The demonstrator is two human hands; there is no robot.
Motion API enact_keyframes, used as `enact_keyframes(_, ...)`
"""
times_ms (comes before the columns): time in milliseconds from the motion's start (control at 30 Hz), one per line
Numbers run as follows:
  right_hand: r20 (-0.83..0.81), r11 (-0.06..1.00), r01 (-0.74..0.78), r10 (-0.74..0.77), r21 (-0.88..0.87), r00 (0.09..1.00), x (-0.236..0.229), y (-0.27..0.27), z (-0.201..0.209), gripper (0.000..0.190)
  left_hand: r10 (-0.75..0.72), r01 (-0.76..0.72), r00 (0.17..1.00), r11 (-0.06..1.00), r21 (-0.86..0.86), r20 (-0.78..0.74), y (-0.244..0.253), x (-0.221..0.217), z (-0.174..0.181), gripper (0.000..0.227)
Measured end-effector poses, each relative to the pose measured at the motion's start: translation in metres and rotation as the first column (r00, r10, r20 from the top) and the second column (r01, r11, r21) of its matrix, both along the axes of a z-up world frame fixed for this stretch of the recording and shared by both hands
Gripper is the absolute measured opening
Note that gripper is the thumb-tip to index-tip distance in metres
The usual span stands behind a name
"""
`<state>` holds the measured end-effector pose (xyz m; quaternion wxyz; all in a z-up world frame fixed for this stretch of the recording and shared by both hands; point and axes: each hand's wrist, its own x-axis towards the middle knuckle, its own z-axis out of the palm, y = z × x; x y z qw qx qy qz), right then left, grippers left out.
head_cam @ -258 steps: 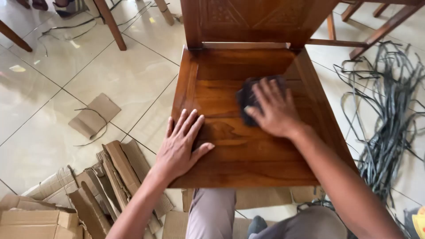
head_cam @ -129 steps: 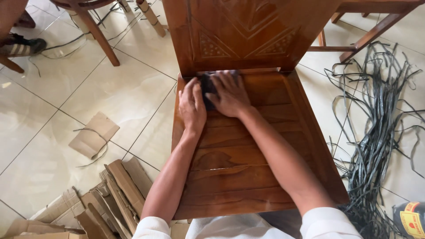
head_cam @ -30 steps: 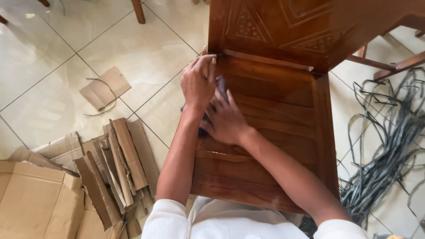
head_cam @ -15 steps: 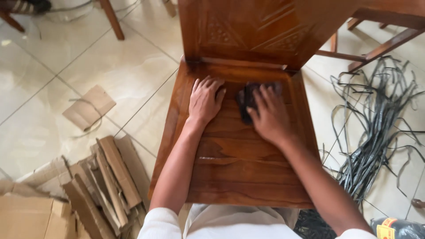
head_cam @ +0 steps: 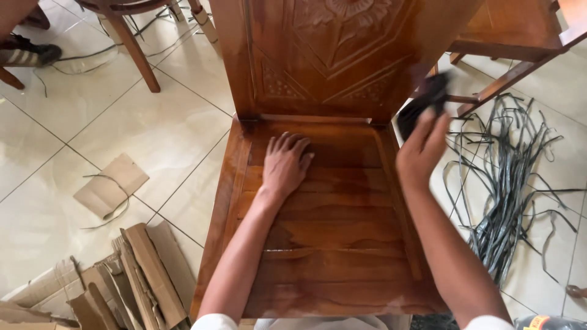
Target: The person wipes a wooden chair with a cloth and then wraps the legs of a wooden table with paper and string.
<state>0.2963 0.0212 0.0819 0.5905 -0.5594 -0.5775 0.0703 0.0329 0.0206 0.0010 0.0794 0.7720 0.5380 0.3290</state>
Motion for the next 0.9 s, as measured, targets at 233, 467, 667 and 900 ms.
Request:
enact_keyframes(233, 0.722, 0.976, -0.126, -0.042, 0.176, 0.690, -0.002, 0.075, -0.019, 0.063, -0.037, 0.035, 0.999, 0.998, 0.055, 0.028, 0.012, 0.020, 0.003, 0.043)
enact_keyframes(467, 0.985, 0.958, -0.281, -0.009, 0.057, 0.170, 0.000, 0.108, -0.063, 0.056, -0.030, 0.032, 0.998, 0.999, -0.022, 0.047, 0.017, 0.017, 0.014, 0.042)
enact_keyframes(667, 0.874, 0.959, -0.176, -0.116, 0.222, 0.472, -0.026, 0.132, -0.024, 0.063, -0.030, 0.032, 0.998, 0.999, -0.033, 0.054, 0.018, 0.016, 0.011, 0.043)
enact_keyframes(900, 0.960, 0.888, -0.370, -0.274, 0.273, 0.051, -0.060, 0.129, -0.059, 0.062, -0.015, 0.017, 0.999, 0.998, -0.055, 0.034, 0.016, 0.015, 0.014, 0.041)
